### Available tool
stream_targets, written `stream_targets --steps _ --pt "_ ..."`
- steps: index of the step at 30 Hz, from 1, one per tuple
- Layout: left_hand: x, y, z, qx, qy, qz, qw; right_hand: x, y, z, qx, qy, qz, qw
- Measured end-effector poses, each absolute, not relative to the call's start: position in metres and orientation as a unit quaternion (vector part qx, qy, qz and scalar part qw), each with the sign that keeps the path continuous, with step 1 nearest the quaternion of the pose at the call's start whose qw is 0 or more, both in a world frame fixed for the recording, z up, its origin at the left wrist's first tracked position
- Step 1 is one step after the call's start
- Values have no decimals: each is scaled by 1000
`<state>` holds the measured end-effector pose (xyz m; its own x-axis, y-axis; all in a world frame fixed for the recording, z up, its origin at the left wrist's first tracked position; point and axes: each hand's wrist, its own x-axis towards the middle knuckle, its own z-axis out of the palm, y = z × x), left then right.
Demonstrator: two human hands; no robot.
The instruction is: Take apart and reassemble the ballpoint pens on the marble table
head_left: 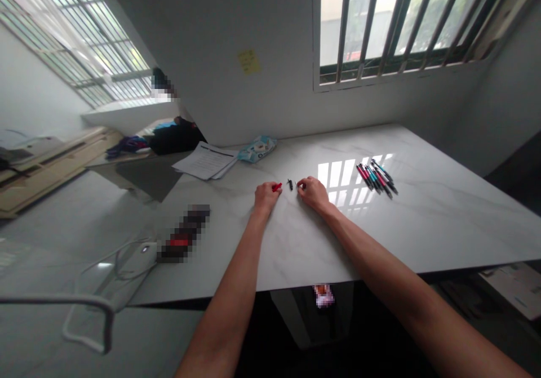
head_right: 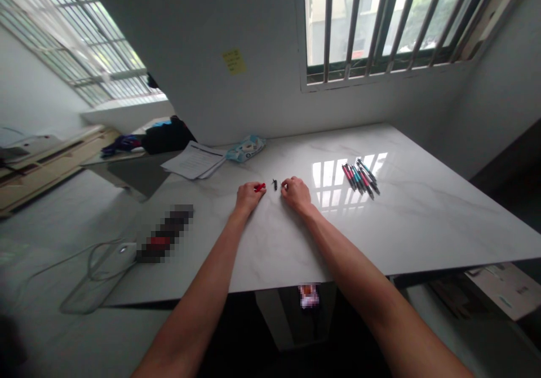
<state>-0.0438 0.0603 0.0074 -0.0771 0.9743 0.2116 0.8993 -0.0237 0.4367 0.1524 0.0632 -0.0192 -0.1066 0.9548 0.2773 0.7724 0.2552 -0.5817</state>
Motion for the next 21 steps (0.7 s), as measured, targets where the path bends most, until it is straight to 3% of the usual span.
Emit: stream_targets --steps 21 --pt "-30 76 1 682 687 237 78 148 62 -14 -576 -755 122 288"
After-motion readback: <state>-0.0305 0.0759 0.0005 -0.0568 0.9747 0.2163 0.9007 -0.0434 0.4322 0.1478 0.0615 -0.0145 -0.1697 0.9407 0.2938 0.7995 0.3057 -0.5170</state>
